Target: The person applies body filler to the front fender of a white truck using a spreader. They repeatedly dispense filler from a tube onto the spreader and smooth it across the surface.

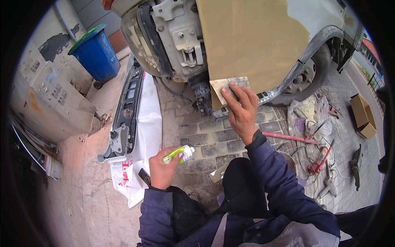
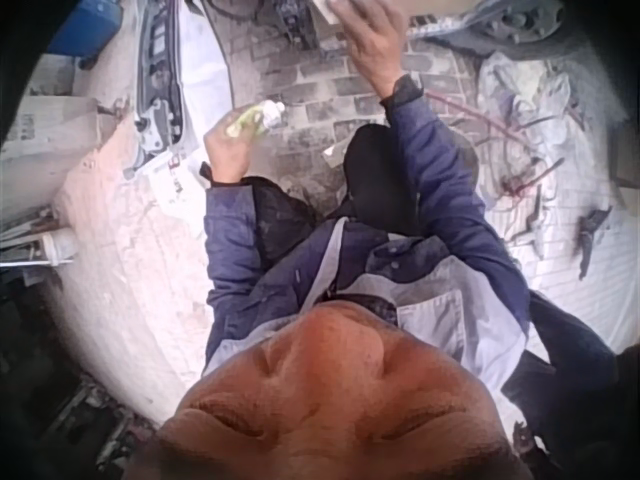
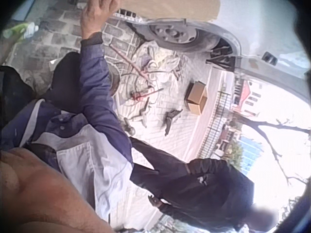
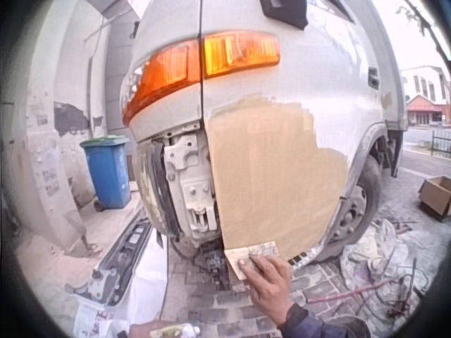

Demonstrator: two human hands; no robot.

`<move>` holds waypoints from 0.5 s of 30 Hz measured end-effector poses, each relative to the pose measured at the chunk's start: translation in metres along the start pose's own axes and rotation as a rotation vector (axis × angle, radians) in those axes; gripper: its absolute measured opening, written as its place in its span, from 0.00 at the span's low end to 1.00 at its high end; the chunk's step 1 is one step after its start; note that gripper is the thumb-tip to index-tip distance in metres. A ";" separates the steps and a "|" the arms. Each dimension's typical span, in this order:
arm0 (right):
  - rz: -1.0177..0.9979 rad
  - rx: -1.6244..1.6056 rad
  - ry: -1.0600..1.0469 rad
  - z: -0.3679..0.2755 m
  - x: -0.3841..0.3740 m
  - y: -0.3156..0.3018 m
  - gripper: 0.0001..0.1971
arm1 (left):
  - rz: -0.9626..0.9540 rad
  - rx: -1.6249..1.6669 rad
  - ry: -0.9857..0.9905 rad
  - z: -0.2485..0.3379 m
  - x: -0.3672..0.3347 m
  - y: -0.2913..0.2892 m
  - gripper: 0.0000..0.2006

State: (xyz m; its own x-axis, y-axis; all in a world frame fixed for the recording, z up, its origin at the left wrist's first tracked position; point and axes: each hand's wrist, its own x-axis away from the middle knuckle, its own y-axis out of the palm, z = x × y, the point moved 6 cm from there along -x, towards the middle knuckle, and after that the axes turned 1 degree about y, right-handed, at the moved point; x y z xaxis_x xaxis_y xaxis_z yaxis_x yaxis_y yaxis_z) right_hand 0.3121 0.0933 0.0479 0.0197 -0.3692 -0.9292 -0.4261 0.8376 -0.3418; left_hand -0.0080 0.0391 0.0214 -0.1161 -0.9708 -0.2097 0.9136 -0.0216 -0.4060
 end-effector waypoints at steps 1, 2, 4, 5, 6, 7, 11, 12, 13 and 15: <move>-0.007 -0.021 -0.029 0.000 -0.004 0.005 0.30 | 0.000 0.023 0.016 0.001 0.000 0.000 0.12; 0.004 -0.022 -0.064 -0.004 -0.001 0.007 0.30 | 0.004 -0.002 -0.006 -0.001 0.000 0.000 0.12; -0.051 0.001 -0.091 -0.010 0.016 0.017 0.31 | 0.010 -0.030 0.023 0.000 0.000 -0.002 0.12; -0.093 -0.003 -0.081 -0.012 0.028 0.020 0.31 | 0.004 -0.030 -0.003 -0.003 -0.001 -0.002 0.12; -0.133 -0.003 -0.078 -0.014 0.041 0.024 0.31 | -0.001 -0.025 -0.003 -0.004 -0.002 -0.001 0.12; -0.169 -0.004 -0.068 -0.015 0.053 0.027 0.31 | -0.010 -0.011 0.029 -0.003 -0.002 0.000 0.12; -0.232 -0.110 0.057 -0.022 0.078 0.017 0.31 | -0.007 0.005 -0.034 -0.005 -0.001 0.002 0.12; -0.158 -0.171 0.076 -0.024 0.073 0.010 0.31 | -0.006 0.016 -0.040 -0.004 0.000 0.002 0.12; -0.120 -0.227 0.120 -0.025 0.067 0.004 0.27 | -0.004 0.036 -0.021 -0.002 -0.001 0.002 0.12; -0.087 -0.335 0.234 -0.028 0.050 -0.001 0.24 | 0.002 0.013 -0.049 -0.004 -0.001 0.001 0.12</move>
State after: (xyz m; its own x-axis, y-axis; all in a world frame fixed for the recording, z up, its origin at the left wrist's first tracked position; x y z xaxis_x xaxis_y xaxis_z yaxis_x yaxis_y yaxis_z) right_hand 0.2879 0.0628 0.0055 -0.1216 -0.5465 -0.8286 -0.7032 0.6366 -0.3167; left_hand -0.0087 0.0411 0.0181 -0.0958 -0.9813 -0.1668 0.9189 -0.0227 -0.3939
